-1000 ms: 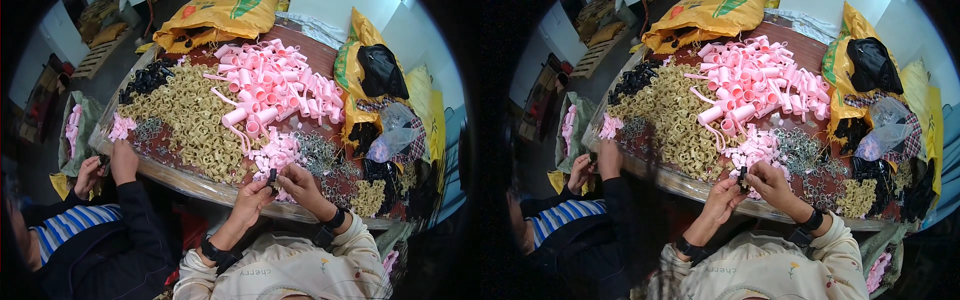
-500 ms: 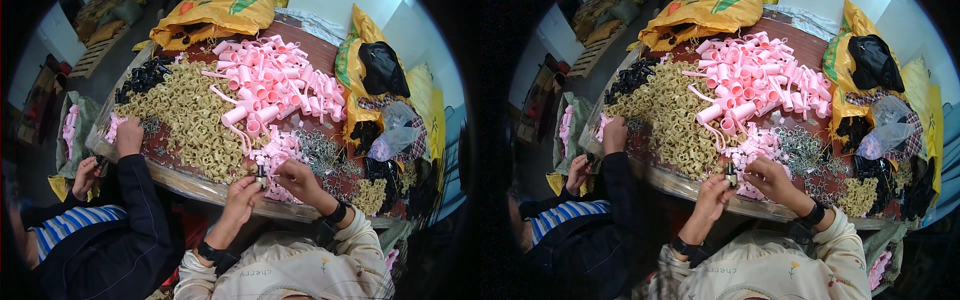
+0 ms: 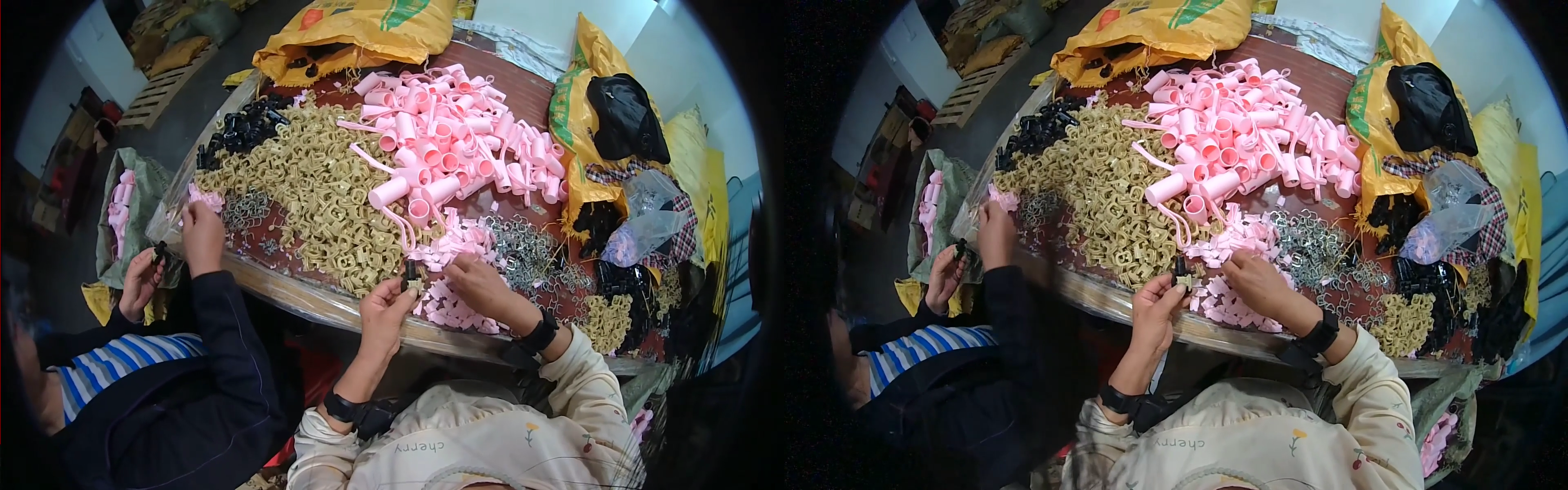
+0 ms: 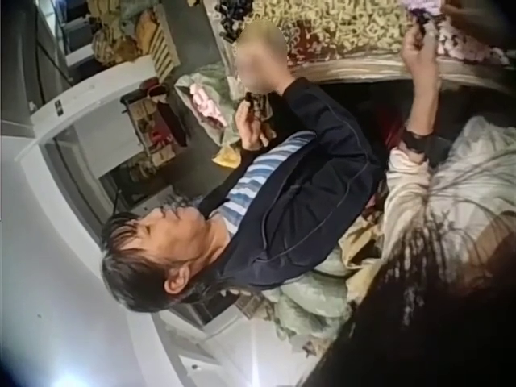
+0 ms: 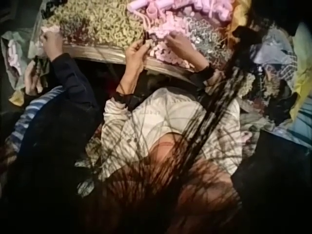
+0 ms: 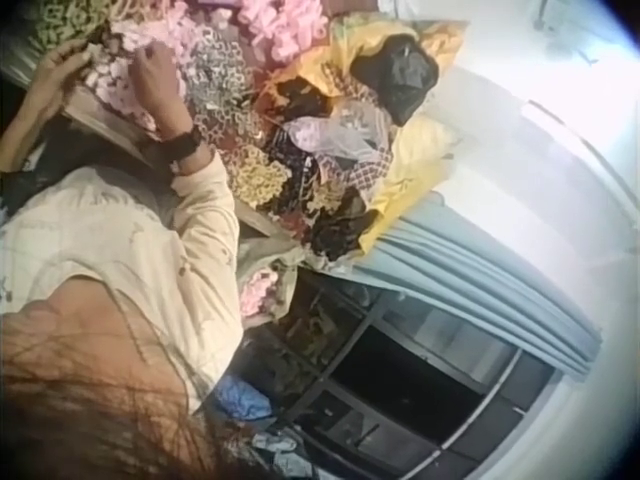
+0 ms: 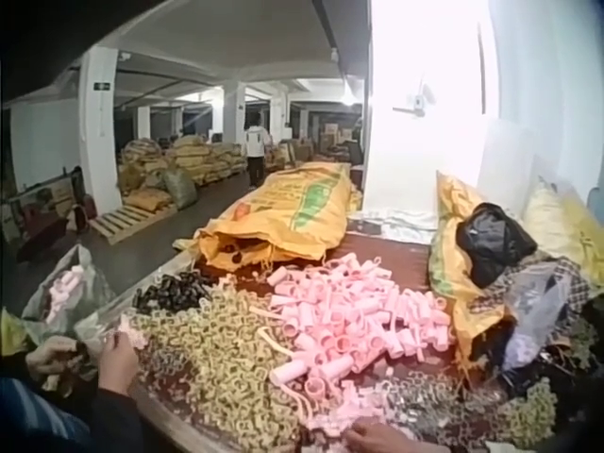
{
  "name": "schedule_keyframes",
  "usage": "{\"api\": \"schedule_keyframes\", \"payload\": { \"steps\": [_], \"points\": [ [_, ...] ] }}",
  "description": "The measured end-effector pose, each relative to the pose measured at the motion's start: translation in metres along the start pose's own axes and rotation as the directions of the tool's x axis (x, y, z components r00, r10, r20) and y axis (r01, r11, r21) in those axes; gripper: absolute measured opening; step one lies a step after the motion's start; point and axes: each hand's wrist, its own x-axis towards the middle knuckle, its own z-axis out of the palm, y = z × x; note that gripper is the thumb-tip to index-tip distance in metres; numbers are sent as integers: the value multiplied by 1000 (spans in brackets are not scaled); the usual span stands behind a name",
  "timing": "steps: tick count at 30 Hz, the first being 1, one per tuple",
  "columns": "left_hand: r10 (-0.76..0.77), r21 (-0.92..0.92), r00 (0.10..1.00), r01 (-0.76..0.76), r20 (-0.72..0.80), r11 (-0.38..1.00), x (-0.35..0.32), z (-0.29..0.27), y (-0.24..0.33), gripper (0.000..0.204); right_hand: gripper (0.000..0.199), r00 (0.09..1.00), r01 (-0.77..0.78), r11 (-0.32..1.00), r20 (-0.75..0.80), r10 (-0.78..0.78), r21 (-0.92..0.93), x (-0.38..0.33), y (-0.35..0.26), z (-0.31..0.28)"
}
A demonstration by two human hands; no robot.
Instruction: Manually assembling small pink and black plastic components with metal fasteners at a factory workstation.
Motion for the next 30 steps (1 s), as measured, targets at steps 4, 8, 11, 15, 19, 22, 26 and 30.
{"api": "schedule_keyframes", "payload": {
  "steps": [4, 8, 11, 15, 19, 22, 26, 30],
  "points": [
    [-39, -51, 999, 41, 27, 998, -2, 1, -5, 18, 12, 1000, -3, 997, 12, 2, 79, -7, 2, -5],
    [-80, -88, 996, 84, 49, 993, -3, 6, 0, 18, 11, 996, 45, 960, -89, -21, 277, -7, 8, -19],
    [-108, -109, 991, 116, 78, 987, 0, 10, 4, 19, 10, 993, -61, 861, -60, 105, 505, -6, 1, -31],
    [-135, -131, 981, 154, 141, 979, 1, 16, 2, 21, 10, 938, -300, 449, 173, 302, 842, -8, -16, -45],
    [-152, -165, 970, 184, 192, 969, -4, 21, 1, 23, 12, 943, -234, 142, 189, 273, 962, -11, -29, -46],
    [-180, -172, 962, 216, 203, 961, -8, 26, 2, 23, 12, 943, -187, 92, 153, 296, 978, -15, -36, -44],
    [-192, -178, 958, 231, 212, 957, -12, 32, 6, 25, 15, 951, -108, 161, 54, 306, 981, -16, -42, -41],
    [-209, -168, 954, 247, 214, 954, -14, 33, 6, 25, 15, 958, -37, 605, -144, 247, 796, -21, -43, -35]
  ]
}}
